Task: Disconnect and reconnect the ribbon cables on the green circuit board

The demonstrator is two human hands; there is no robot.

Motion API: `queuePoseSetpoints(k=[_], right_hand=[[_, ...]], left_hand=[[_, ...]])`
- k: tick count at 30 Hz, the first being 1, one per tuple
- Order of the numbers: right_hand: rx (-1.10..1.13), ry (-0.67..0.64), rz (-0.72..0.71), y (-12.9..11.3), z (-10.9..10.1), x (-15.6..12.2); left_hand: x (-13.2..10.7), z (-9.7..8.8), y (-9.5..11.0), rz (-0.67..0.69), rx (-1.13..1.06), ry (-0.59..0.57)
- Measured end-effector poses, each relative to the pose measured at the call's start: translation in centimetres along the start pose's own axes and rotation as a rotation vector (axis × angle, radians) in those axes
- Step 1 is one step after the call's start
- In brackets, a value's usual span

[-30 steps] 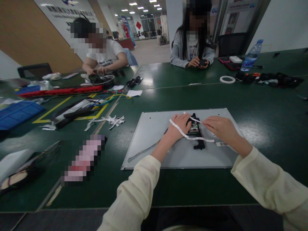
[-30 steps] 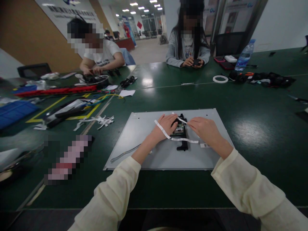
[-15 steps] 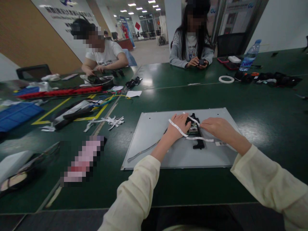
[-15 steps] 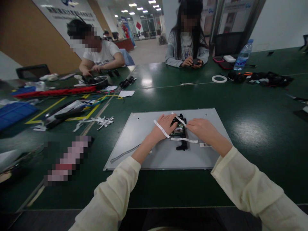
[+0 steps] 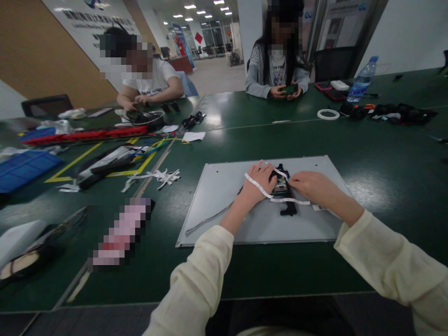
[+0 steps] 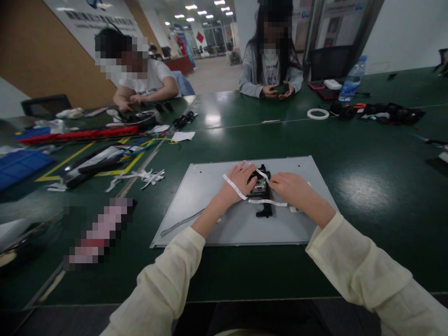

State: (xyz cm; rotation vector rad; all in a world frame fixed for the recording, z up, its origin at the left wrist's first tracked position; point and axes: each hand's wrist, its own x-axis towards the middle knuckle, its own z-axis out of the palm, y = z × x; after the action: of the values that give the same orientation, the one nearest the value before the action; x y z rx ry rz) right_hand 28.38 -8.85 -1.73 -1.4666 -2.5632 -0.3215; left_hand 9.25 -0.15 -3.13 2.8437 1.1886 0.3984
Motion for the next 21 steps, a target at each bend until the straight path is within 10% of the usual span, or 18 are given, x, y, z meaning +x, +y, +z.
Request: queuePoseSetpoints(k=[21], right_hand=[[0.445,0.066,0.260,0.6,1.3,-0.3]], left_hand=[[-0.3,-1.1,0.8,-0.099,-0.024,-0.030]])
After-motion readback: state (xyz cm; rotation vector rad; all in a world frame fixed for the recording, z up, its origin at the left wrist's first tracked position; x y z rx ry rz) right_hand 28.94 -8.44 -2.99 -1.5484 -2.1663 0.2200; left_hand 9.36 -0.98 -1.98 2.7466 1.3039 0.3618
